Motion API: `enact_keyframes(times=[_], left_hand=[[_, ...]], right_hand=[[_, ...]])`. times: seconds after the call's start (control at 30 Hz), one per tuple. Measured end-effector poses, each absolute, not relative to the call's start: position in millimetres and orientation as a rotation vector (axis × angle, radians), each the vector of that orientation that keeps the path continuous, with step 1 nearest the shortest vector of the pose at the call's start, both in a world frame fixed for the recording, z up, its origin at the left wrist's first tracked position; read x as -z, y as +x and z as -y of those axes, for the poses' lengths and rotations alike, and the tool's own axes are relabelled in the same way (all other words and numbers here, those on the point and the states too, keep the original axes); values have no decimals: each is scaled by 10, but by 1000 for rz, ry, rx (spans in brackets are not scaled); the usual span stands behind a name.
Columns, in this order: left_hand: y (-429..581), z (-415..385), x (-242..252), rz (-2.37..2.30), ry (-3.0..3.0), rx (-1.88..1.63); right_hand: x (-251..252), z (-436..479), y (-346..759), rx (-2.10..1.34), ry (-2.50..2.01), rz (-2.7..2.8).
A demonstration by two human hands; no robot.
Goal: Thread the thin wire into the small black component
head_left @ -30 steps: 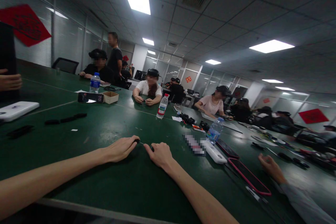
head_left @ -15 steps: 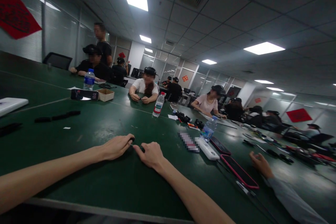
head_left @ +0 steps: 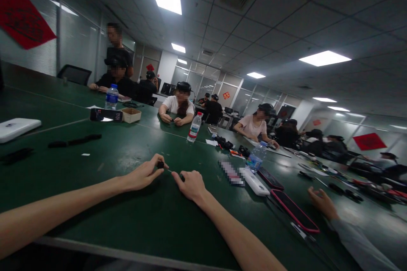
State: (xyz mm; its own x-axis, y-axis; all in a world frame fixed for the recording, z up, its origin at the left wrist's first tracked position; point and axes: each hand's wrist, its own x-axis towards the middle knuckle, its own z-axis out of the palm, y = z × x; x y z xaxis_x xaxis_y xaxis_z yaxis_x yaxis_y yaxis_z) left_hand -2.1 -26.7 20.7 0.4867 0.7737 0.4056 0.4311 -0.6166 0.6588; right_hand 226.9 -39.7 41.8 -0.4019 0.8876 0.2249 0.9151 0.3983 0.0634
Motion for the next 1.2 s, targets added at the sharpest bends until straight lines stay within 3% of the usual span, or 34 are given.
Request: enact_keyframes(times=[0.57,1.2], left_hand=[[-69,230,-273,-1140,2283,-1156],[-34,264,-269,-1247,2164,-1011]], right_hand=[[-480,402,2243,243,-1621,2508],[-442,369,2262,239,-1604,2465]])
